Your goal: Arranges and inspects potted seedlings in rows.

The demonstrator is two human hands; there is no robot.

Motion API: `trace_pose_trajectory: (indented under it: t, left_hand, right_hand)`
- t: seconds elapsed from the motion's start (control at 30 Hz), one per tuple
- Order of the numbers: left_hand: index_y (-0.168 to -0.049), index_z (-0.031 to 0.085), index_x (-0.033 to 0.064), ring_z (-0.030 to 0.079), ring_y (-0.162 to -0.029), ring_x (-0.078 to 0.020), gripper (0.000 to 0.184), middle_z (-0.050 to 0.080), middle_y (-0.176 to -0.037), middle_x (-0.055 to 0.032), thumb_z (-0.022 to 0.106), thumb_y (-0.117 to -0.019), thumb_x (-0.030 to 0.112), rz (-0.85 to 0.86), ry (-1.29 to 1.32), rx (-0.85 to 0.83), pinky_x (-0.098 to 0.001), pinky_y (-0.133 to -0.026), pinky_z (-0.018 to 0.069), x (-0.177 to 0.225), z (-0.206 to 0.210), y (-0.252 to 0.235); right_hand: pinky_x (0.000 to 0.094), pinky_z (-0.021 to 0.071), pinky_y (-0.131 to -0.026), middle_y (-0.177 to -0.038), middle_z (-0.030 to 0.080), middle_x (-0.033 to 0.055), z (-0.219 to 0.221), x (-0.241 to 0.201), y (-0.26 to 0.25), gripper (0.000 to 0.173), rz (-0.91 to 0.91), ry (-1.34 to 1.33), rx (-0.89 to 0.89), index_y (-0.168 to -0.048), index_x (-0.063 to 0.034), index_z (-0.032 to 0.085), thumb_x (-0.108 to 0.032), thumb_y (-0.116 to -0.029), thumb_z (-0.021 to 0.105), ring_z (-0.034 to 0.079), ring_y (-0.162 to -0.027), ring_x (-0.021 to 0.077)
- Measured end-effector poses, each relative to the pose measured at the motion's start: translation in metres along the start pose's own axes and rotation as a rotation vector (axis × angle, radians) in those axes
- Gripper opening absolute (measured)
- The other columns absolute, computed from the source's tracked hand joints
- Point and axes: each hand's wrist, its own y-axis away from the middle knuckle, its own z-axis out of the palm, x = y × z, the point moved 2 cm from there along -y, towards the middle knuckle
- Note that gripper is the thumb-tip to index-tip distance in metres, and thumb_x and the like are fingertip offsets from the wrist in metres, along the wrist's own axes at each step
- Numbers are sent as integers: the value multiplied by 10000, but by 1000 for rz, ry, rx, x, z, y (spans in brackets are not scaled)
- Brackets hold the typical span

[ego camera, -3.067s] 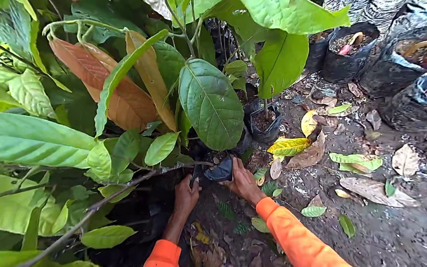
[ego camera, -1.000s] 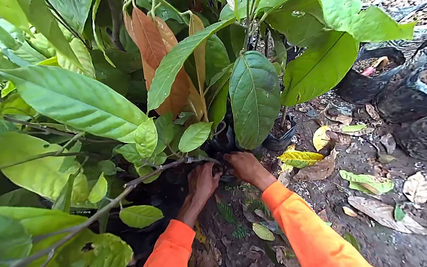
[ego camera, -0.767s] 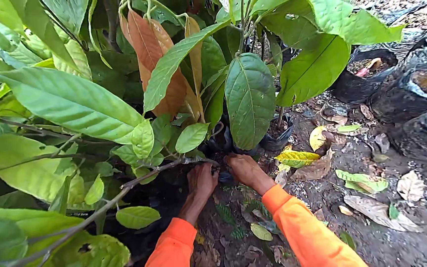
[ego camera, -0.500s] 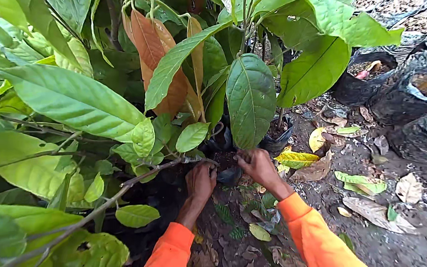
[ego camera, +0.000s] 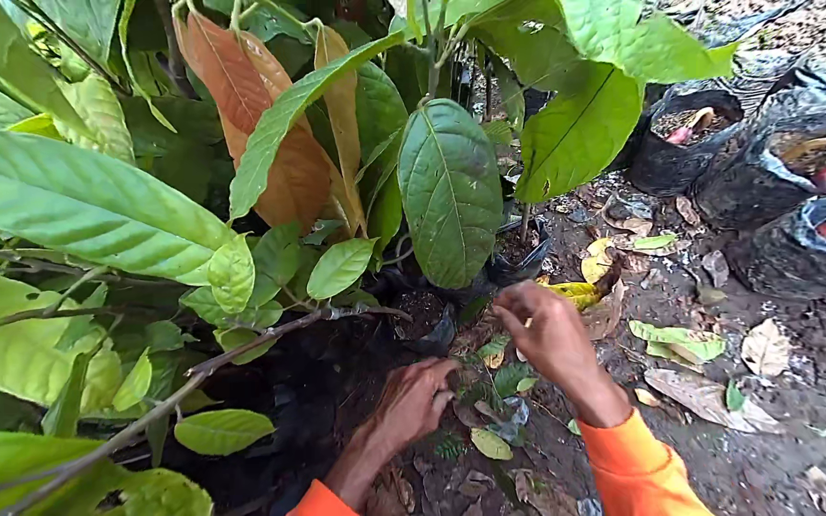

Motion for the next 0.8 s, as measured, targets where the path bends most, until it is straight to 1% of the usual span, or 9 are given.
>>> trace_pose_trajectory:
  t: [0.07, 0.13, 0.2, 0.27, 0.4, 0.47, 0.57, 0.63, 0.8]
  left_hand:
    - [-1179, 733, 58, 727, -904, -293, 248, 745, -1009, -137, 616, -1004, 189, -155, -5, 206, -512, -849, 581, -13, -13, 7]
    - [-1103, 734, 20, 710, -765, -272, 239, 727, -864, -123, 638, -981, 202, -250, -12, 428, -488, -756, 587, -31, -26, 9]
    - [-1235, 688, 8, 689, -708, -281, 313, 711, -816, -129, 637, -981, 183, -302, -47, 481, -477, -726, 578, -43, -39, 6]
    - [-1352, 641, 16, 693, -762, -316, 384, 718, -862, -154, 608, -1004, 176, -322, -91, 408, -497, -787, 567, -49, -47, 0]
    - [-1382, 640, 67, 704, -1061, -380, 373, 730, -1135, -204, 516, -1047, 175, -317, -179, 238, -555, -963, 527, -49, -52, -10]
    - [-1375, 639, 61, 684, -1129, -381, 371, 711, -1199, -212, 488, -1054, 168, -330, -201, 201, -548, -997, 513, -49, -54, -11]
    - [-1359, 640, 19, 691, -1102, -380, 373, 713, -1172, -224, 481, -1051, 158, -338, -198, 233, -530, -992, 519, -50, -53, -9]
    - [-1362, 630, 3, 695, -1088, -376, 379, 713, -1160, -227, 481, -1054, 166, -348, -186, 249, -518, -991, 521, -49, -50, -9]
    - [-1378, 623, 23, 714, -1000, -347, 389, 731, -1093, -195, 499, -1054, 198, -352, -141, 263, -507, -944, 545, -50, -47, -5]
  right_hand:
    - [441, 574, -931, -1108, 724, 179, 34, -17, -19, 238, -10, -36, -187, -1154, 23, 711, -113, -976, 631, 719, -985, 280]
    - [485, 529, -968, -1128, 703, 209, 63, -31, -39, 264, 39, 35, -375, -1169, 32, 690, -152, -1007, 593, 688, -1056, 335]
    - [533, 493, -994, -1189, 669, 250, 84, -45, -55, 290, 127, 166, -553, -1205, 41, 649, -172, -1039, 545, 645, -1148, 392]
    - [560, 488, -989, -1256, 642, 265, 99, -55, -66, 308, 201, 292, -642, -1245, 42, 615, -178, -1049, 523, 622, -1199, 419]
    - [560, 512, -936, -1276, 640, 237, 120, -48, -68, 317, 229, 348, -538, -1240, 28, 636, -189, -1031, 537, 647, -1152, 408]
    - [555, 520, -910, -1249, 663, 214, 124, -42, -67, 324, 208, 349, -479, -1220, 14, 660, -222, -1032, 541, 667, -1115, 395]
    - [556, 520, -897, -1204, 685, 199, 129, -37, -68, 338, 180, 350, -459, -1184, 1, 679, -273, -1048, 536, 678, -1087, 390]
    - [551, 519, -900, -1186, 700, 185, 132, -35, -69, 310, 167, 348, -455, -1167, -17, 694, -240, -1051, 512, 683, -1083, 380]
    - [549, 502, -930, -1174, 699, 185, 129, -29, -68, 290, 149, 284, -458, -1153, -24, 684, -208, -1051, 485, 673, -1105, 374]
